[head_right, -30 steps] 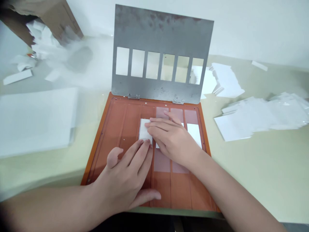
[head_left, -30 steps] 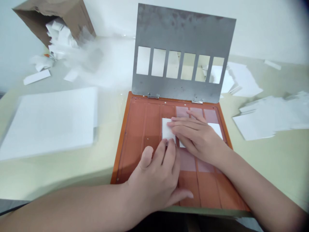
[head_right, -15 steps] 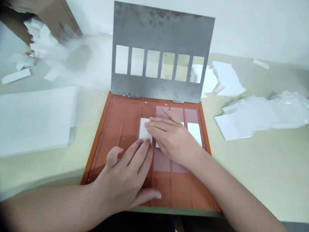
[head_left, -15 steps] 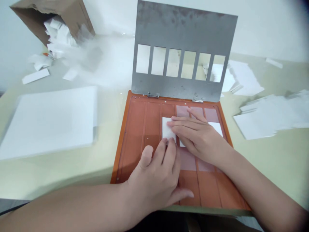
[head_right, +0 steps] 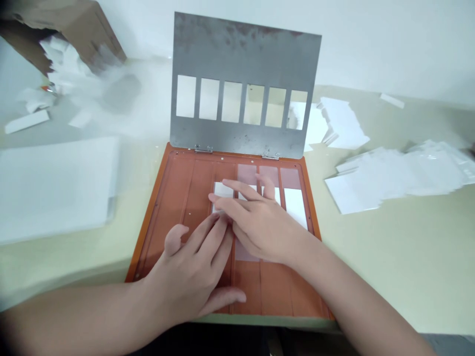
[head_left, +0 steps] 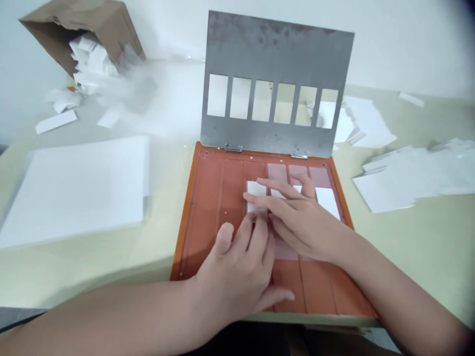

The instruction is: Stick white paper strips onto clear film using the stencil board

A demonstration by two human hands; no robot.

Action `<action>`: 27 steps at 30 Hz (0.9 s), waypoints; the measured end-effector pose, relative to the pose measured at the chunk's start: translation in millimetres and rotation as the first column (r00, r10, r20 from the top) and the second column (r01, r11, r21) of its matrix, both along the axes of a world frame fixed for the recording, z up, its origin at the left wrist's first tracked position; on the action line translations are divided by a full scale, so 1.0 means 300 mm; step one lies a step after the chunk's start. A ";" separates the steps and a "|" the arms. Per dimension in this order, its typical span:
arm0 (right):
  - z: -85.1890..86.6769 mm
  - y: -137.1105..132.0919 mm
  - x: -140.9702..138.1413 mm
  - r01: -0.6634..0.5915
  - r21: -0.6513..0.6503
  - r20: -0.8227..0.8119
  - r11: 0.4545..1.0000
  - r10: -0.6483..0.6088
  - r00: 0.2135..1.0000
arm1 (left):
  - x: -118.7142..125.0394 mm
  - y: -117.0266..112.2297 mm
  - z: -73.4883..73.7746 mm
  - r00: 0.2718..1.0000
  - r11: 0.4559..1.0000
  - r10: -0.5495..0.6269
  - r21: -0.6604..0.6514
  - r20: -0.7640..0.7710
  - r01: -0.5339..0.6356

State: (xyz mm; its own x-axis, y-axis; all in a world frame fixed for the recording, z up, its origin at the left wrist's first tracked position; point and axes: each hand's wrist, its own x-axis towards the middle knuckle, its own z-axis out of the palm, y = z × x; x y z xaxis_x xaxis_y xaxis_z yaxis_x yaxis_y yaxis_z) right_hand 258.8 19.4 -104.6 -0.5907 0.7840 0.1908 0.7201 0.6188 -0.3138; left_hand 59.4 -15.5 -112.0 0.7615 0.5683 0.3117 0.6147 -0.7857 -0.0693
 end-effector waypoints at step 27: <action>-0.030 0.042 0.006 0.329 0.028 0.098 0.944 -0.330 0.939 | -0.011 0.029 -0.029 0.992 0.994 -0.088 0.076 0.088 0.082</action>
